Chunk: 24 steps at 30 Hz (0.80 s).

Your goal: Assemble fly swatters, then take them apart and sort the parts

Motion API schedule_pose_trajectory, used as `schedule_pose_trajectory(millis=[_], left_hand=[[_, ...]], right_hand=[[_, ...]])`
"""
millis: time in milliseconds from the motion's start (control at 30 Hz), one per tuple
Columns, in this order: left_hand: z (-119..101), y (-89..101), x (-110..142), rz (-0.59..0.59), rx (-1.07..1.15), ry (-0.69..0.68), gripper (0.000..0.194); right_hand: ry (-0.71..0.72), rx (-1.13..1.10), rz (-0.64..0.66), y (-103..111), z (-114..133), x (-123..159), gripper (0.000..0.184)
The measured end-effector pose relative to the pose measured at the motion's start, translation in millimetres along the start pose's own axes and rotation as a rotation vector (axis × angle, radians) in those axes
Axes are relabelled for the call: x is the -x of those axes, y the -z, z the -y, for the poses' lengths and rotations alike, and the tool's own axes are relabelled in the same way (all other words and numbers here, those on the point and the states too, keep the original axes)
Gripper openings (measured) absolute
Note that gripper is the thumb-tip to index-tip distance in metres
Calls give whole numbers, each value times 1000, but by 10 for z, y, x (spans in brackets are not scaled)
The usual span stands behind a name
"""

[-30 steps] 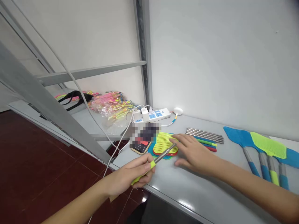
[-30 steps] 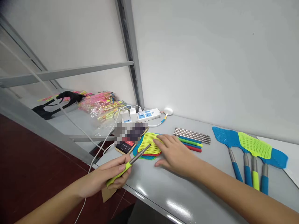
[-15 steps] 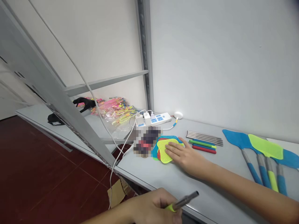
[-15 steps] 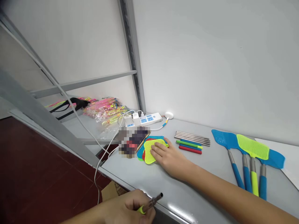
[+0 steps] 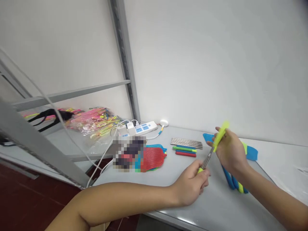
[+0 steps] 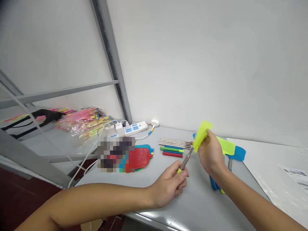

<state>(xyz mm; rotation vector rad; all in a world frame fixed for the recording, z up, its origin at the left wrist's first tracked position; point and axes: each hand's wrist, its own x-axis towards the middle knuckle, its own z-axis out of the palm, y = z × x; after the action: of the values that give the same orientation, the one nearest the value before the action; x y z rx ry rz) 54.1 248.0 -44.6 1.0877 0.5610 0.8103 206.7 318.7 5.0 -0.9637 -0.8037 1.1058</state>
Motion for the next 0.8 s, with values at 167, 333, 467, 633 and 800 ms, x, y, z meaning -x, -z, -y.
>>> schedule_pose_trajectory(millis=[167, 333, 467, 633, 800], left_hand=[[232, 79, -139, 8, -42, 26, 27], [276, 182, -265, -17, -70, 120, 24], [224, 214, -337, -6, -48, 165, 22], [189, 272, -347, 52, -58, 230, 22], [104, 329, -362, 143, 15, 307, 28]], right_hand=[[-178, -242, -6, 346, 123, -48, 73], [-277, -322, 167, 474, 43, 62, 63], [-250, -336, 200, 512, -9, -1, 53], [-230, -371, 90, 595, -110, -186, 51], [-183, -309, 174, 615, -179, -204, 61]])
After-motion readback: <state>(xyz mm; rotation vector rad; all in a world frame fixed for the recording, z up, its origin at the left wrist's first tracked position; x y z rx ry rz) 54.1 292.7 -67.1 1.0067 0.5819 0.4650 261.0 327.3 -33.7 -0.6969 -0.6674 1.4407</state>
